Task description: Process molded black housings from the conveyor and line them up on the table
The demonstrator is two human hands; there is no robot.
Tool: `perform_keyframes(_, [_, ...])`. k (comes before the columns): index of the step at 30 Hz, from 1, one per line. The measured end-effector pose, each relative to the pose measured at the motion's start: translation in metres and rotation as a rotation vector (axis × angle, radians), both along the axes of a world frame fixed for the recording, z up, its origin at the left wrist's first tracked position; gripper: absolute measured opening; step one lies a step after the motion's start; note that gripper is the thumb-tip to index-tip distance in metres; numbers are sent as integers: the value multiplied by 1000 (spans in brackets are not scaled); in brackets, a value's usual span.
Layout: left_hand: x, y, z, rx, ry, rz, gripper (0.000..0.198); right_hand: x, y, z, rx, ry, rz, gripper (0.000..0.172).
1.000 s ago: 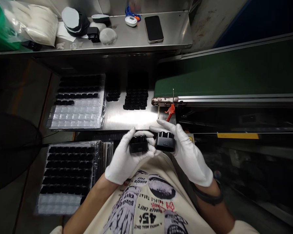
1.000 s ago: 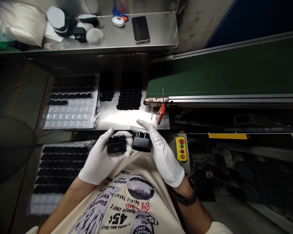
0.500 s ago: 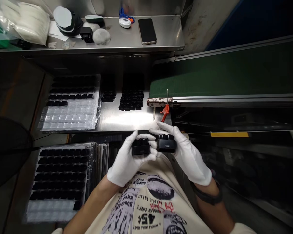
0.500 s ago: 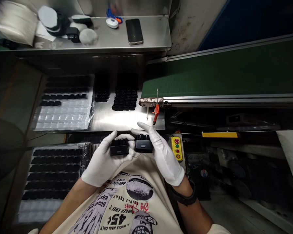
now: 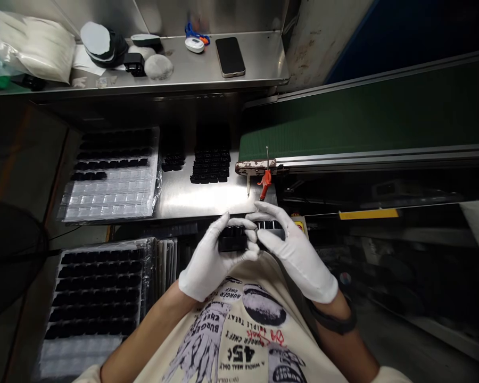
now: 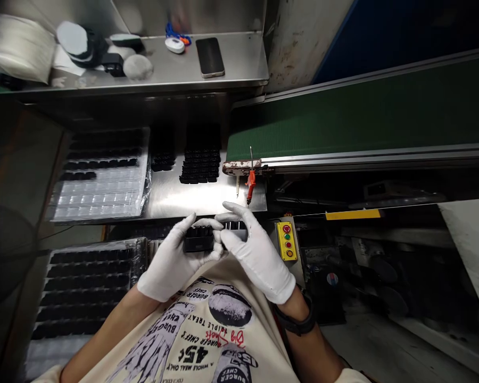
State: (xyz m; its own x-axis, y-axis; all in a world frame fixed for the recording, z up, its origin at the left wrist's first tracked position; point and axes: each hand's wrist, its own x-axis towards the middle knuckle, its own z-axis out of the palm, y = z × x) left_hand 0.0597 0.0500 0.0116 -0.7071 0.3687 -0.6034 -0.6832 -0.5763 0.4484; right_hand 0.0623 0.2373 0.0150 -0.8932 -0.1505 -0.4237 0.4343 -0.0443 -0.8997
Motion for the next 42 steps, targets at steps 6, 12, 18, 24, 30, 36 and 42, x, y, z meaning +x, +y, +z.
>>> perform_keyframes(6, [2, -3, 2, 41, -30, 14, 38, 7, 2, -1, -89, 73, 8, 41])
perform_keyframes(12, [1, -2, 8, 147, -97, 88, 37, 14, -3, 0, -146, 29, -48, 39])
perform_keyframes(18, [-1, -1, 8, 156, -125, 122, 32, 14, -5, 0, -148, -4, -41, 42])
perform_keyframes(24, [-1, -6, 5, 153, -164, 139, 30, 12, -5, -1, -269, -65, -53, 43])
perform_keyframes(30, [-8, -9, 8, 166, -141, 97, 42, 8, -1, -1, -276, -107, -58, 47])
perform_keyframes(36, [-13, -11, 16, 109, -137, 99, 48, 6, 2, -5, -303, -127, -49, 66])
perform_keyframes(42, [-9, -10, 14, 54, 0, 10, 43, 13, -2, 0, -420, -103, -126, 53])
